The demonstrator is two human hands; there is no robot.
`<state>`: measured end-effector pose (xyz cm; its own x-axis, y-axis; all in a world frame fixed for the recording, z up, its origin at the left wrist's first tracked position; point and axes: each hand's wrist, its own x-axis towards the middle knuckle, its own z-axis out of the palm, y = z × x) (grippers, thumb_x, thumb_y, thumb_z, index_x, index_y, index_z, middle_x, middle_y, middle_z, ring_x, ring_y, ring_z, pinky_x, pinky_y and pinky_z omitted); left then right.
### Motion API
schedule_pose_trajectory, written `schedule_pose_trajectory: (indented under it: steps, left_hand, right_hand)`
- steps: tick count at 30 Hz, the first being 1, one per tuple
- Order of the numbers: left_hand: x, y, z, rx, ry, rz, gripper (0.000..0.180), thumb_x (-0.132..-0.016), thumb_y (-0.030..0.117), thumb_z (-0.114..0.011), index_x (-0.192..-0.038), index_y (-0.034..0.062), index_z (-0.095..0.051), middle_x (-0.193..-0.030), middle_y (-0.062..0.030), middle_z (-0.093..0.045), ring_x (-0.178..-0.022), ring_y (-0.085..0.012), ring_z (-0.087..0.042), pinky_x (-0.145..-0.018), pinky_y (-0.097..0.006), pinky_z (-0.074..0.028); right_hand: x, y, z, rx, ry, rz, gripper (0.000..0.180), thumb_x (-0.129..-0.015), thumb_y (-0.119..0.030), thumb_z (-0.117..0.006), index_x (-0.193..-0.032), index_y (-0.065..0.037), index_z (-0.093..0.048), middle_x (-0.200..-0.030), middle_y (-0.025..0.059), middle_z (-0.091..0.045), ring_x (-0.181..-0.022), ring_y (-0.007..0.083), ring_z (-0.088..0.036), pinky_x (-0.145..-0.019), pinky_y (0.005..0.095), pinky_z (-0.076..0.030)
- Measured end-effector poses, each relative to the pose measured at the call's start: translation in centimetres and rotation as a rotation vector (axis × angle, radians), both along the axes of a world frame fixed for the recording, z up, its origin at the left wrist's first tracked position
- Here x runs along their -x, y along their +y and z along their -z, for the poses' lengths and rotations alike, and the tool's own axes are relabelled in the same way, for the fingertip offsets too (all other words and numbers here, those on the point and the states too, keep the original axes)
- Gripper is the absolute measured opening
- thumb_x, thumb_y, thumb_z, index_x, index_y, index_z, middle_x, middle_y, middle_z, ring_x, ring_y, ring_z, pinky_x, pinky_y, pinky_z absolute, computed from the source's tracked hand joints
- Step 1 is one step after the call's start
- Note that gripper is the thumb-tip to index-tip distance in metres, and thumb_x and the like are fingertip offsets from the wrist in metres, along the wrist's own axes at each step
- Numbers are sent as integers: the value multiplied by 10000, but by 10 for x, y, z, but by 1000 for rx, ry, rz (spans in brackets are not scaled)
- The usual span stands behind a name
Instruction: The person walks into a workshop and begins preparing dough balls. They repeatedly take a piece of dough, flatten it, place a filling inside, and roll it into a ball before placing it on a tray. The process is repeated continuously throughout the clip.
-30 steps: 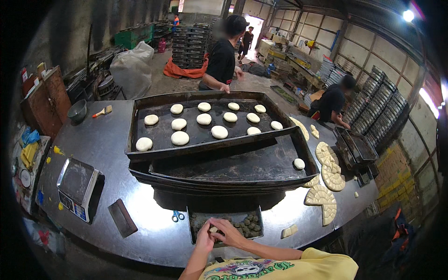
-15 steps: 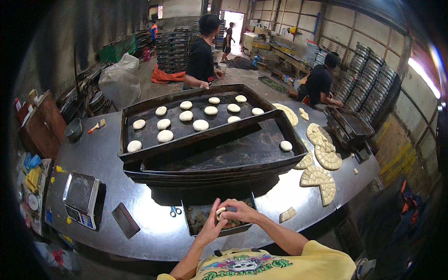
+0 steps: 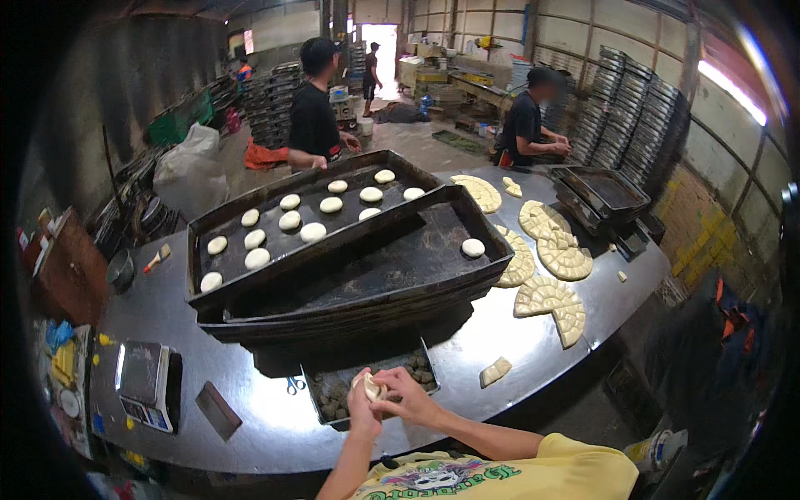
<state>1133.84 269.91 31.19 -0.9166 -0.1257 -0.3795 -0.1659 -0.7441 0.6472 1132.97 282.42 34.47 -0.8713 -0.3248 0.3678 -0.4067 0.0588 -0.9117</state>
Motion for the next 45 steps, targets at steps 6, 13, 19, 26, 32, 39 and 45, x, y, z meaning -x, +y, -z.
schedule_pose_trajectory:
  steps: [6,13,19,26,32,39,45]
  left_hand:
    - [-12,19,31,97,-43,16,284,-1048,287,-425,-1156,65,-564,-1064,-74,-625,-865,-148,-623,-727,-293,-531]
    - [-3,67,-4,358,340,32,419,-1043,306,-453,-1301,-23,-490,-1339,-128,-489,-1222,-201,-474,-1037,-302,-368]
    - [-7,108,-30,855,381,191,602,-978,176,-563,-1468,-19,-272,-1376,-165,-449,-1253,-225,-450,-1084,-337,-334]
    - [10,148,-28,465,222,-19,275,-1006,289,-413,-1085,50,-524,-939,-41,-562,-856,-103,-545,-749,-246,-447]
    - [41,199,-41,876,84,254,477,-1011,471,-394,-928,63,-628,-681,-76,-619,-563,-203,-599,-570,-376,-497]
    - [87,241,-50,1671,743,375,306,-968,371,-489,-955,169,-717,-781,-111,-672,-786,-323,-642,-754,-442,-499]
    - [97,258,-45,1415,852,425,178,-968,168,-501,-1021,92,-652,-987,-63,-669,-1077,-272,-558,-1038,-450,-310]
  right_hand:
    - [5,37,31,-212,179,-90,201,-887,-111,-683,-1053,-13,-622,-978,94,-524,-909,223,-579,-816,324,-501]
    - [50,73,34,363,-676,-261,182,-935,-213,-672,-940,-58,-576,-962,12,-581,-862,81,-544,-747,254,-463]
    - [59,110,3,199,-540,-108,200,-900,-205,-711,-955,-30,-630,-896,40,-637,-829,74,-575,-711,241,-476]
    - [29,152,-5,142,-144,-97,239,-940,-160,-642,-1137,-25,-643,-956,26,-526,-778,129,-510,-712,240,-450]
    - [65,222,9,-131,146,-52,202,-921,-133,-651,-1085,-25,-608,-948,72,-538,-842,209,-562,-756,288,-475]
    - [114,281,46,210,-582,-248,508,-906,-299,-704,-1278,-53,-461,-1123,15,-541,-952,90,-538,-858,251,-466]
    - [106,291,24,367,-743,-375,428,-955,-339,-626,-1288,-81,-551,-1093,8,-583,-1000,111,-542,-853,278,-455]
